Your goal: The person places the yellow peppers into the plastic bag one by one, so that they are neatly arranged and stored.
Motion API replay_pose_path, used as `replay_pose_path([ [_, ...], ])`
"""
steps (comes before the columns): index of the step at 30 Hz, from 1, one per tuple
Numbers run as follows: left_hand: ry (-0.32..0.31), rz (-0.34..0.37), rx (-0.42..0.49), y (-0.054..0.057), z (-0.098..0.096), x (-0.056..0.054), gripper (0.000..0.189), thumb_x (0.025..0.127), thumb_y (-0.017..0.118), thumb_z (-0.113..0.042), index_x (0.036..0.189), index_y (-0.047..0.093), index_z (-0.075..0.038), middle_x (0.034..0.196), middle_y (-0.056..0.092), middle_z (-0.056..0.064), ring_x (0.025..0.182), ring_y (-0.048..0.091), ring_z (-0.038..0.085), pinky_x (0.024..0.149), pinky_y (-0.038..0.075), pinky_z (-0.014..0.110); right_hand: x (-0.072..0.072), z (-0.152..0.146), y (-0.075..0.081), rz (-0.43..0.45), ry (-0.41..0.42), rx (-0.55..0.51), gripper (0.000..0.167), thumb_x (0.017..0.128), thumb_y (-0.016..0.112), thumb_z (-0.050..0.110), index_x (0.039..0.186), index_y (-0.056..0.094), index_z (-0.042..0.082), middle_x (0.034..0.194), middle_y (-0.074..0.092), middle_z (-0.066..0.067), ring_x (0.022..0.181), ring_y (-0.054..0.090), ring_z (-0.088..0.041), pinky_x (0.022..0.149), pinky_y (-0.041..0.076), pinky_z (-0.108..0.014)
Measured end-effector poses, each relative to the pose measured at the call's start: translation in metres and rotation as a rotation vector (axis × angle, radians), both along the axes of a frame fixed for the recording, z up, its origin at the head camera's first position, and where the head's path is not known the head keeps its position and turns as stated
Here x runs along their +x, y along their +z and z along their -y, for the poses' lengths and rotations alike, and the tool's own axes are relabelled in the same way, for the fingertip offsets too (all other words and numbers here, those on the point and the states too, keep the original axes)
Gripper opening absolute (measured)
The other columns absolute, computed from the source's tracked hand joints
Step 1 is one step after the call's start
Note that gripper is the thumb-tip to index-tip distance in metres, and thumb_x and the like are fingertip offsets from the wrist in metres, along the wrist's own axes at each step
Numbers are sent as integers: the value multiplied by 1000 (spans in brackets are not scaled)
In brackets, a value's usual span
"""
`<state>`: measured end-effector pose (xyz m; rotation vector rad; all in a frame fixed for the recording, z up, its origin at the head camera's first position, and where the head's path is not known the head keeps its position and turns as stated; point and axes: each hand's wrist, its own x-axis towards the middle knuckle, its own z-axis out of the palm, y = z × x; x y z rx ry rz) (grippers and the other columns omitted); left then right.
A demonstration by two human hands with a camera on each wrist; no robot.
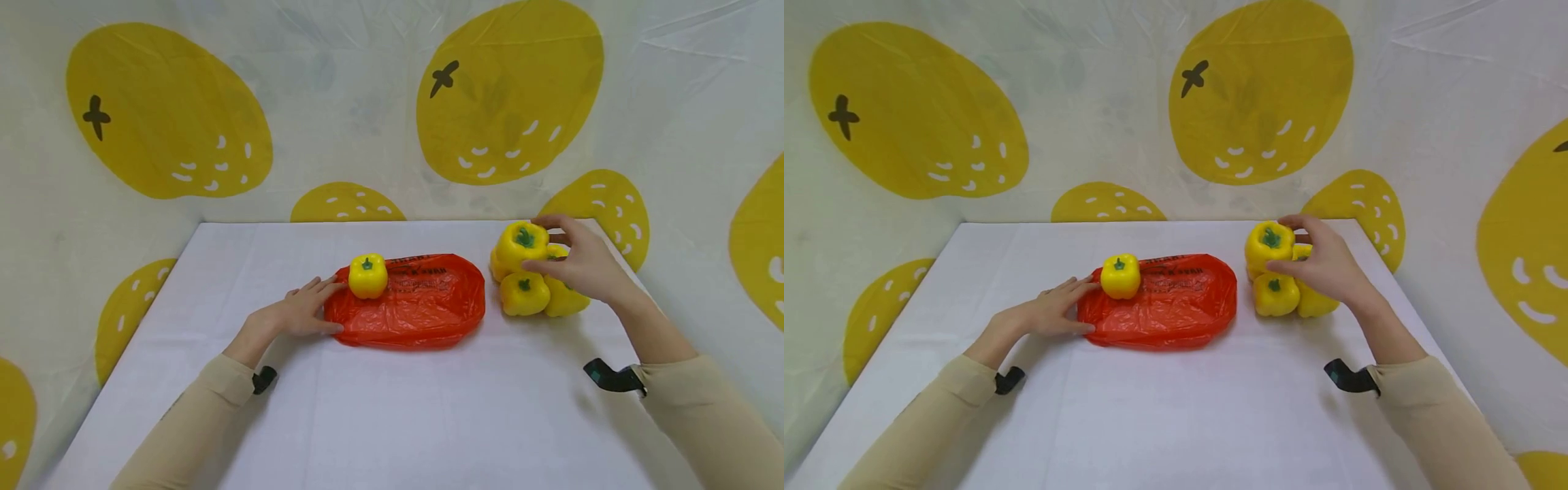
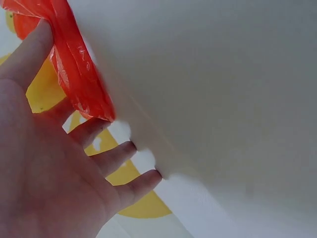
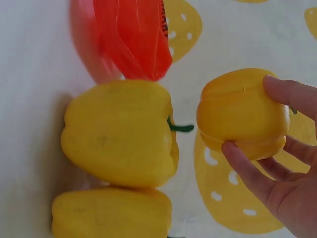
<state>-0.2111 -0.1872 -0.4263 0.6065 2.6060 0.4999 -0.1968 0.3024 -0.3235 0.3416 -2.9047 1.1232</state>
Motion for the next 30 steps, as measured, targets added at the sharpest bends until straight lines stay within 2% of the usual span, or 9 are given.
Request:
replay_pose_path([
  [5,31,1,5,3,-1,1,96,89,76,-50,161,26,-11,165,31,13,154,11,41,116,14,72,4,16,-2,-13,38,-15,76,87,85,28,148,44,7,147,47,-14,130,51,-44,97,51,-60],
  [9,22,-7,-2,4,0,1,96,89,75,-52,161,27,-10,165,31,14,154,12,41,115,15,72,7,29,-3,-8,66,-29,74,87,85,24,147,45,8,147,48,-13,129,51,-42,96,52,-58],
  [16,-24,-28,-44,6,1,-1,94,91,71,-56,161,29,-10,168,22,14,153,15,41,115,20,71,9,50,-9,-1,112,-70,71,85,87,20,144,49,9,144,50,-8,127,53,-37,94,55,-54],
  [22,-20,-28,-42,5,3,0,91,91,69,-59,160,33,-11,167,21,18,151,23,40,114,23,70,7,65,-18,-7,193,-86,73,85,87,26,144,49,9,144,51,-8,127,53,-37,93,56,-51],
  [30,-33,-26,-48,4,8,0,90,94,61,-64,163,29,-17,170,14,15,152,18,42,114,20,72,7,83,-26,31,255,-96,72,83,88,29,143,51,13,142,52,-4,126,51,-33,91,58,-46],
])
